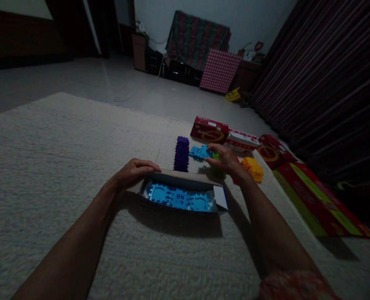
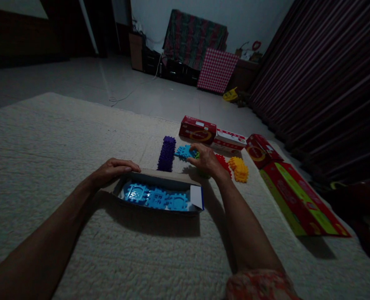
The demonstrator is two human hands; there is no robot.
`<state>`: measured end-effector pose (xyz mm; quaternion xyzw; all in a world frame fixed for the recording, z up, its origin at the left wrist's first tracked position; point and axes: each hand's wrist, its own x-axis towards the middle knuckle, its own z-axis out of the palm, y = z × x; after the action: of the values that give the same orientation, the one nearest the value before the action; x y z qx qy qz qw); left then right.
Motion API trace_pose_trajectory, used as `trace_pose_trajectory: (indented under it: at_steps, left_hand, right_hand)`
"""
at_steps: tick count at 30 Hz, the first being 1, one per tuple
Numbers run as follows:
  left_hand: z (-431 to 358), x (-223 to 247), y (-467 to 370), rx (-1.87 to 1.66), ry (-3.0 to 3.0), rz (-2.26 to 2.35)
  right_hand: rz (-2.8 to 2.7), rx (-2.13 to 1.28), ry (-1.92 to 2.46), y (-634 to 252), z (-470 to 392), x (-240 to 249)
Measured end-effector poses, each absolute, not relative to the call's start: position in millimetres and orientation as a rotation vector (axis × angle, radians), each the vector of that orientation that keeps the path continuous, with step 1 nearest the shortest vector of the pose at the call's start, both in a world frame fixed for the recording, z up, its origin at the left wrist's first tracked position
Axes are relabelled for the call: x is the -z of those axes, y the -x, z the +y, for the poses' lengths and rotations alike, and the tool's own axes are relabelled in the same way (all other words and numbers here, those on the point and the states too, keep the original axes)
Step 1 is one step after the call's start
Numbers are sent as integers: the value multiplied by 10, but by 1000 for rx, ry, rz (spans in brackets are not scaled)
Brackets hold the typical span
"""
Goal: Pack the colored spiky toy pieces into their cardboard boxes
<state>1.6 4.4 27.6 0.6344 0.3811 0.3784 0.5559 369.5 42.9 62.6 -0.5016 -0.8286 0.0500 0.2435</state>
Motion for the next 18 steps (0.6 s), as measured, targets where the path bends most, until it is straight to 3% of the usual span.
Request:
trace_pose_trajectory:
  at_steps: [12, 18]
  left_hand:
    - [62, -258, -3, -868, -1515, 919]
    - [51, -277, -20, -899, -1518, 914]
  right_hand:
    - [-2226, -174, 1206, -3478, -562, -1143]
    - [-2381, -324, 1155, -3359, -1039, -1157]
